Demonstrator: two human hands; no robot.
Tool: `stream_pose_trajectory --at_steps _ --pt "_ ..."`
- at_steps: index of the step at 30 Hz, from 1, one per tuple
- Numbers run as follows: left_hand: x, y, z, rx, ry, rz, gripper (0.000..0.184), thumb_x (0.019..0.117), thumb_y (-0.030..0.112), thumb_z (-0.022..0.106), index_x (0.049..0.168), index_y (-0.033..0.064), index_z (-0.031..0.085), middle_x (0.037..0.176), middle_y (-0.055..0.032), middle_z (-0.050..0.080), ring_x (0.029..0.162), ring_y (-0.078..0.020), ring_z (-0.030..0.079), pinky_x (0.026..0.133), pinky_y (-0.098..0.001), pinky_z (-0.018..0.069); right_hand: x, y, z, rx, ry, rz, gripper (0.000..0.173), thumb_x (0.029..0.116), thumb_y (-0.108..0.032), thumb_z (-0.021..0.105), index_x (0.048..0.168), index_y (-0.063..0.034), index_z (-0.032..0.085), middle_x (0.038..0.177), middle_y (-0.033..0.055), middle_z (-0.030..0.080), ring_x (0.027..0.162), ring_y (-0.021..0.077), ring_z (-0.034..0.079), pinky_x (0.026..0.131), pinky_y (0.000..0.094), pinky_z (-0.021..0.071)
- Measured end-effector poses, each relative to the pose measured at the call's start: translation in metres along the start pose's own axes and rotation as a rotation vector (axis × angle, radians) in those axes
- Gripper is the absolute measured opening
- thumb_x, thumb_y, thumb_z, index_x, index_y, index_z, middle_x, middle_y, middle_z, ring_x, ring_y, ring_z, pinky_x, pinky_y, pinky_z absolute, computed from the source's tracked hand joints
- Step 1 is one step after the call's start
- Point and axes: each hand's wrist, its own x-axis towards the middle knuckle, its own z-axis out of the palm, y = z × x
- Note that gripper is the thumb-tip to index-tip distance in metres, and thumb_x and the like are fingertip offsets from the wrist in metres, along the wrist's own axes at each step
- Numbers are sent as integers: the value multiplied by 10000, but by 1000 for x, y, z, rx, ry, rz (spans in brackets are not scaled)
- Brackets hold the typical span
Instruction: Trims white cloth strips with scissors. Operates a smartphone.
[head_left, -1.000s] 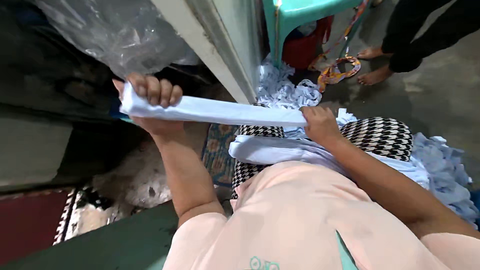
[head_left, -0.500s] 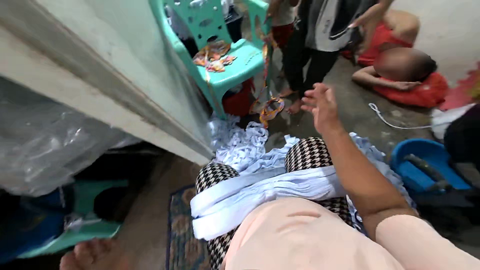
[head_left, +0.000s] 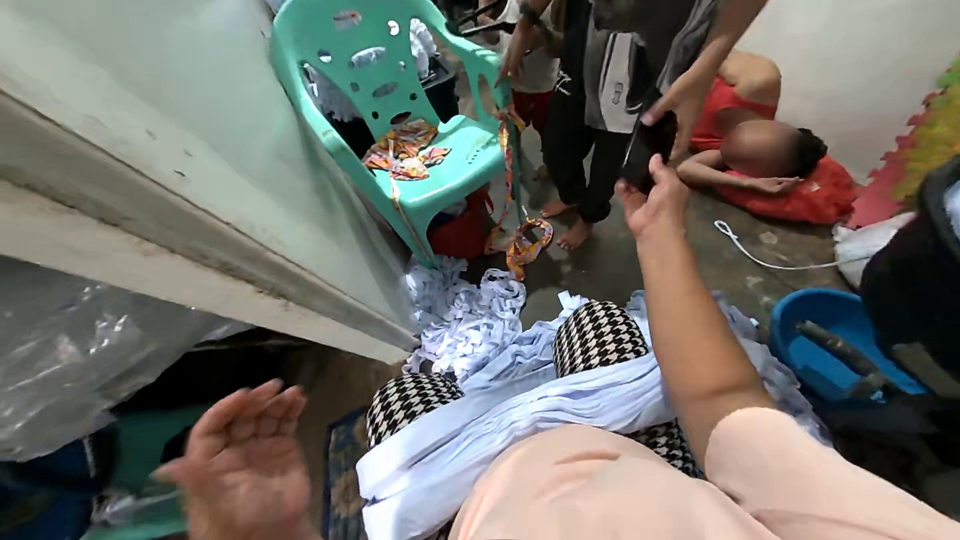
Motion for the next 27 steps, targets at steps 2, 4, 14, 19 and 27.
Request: stream_pose_trajectory --at_steps 2,4,14,19,27 --pt "12 -3 30 109 -63 -58 489 1010 642 424 1240 289 672 1187 63 724 1070 -142 697 948 -349 572 -26 28 -6 -262 -197 -19 436 1085 -233 489 1484 -93 387 1250 120 584 974 207 665 773 382 603" --pt "28 -13 55 271 -144 -66 462 1040 566 448 1264 206 631 1228 42 695 1118 -136 668 986 -365 550 -50 56 -11 -545 -510 -9 449 1056 -178 504 1472 -29 420 1290 155 618 1072 228 676 879 432 605" --pt "107 -87 157 568 -900 -324 539 993 295 654 1441 44 490 1191 -153 686 1094 -233 674 979 -500 535 -92 99 71 -1155 -1720 -335 233 858 -76 789 1078 -44 718 970 136 727 901 281 707 834 547 566" --pt "120 -145 154 -26 -430 -568 363 1102 219 370 1333 14 559 1135 -105 679 1002 -164 674 900 -394 576 -69 146 61 -909 -1036 -230 587 957 -310 691 1394 13 468 1016 123 675 863 174 676 795 386 592" --pt "121 -218 153 -286 131 -764 392 1128 288 320 1464 104 403 1294 -121 605 1156 -230 626 977 -446 538 -88 220 8 -1020 -1089 -41 521 1015 -76 527 1527 -36 443 1169 205 676 945 251 691 850 424 584"
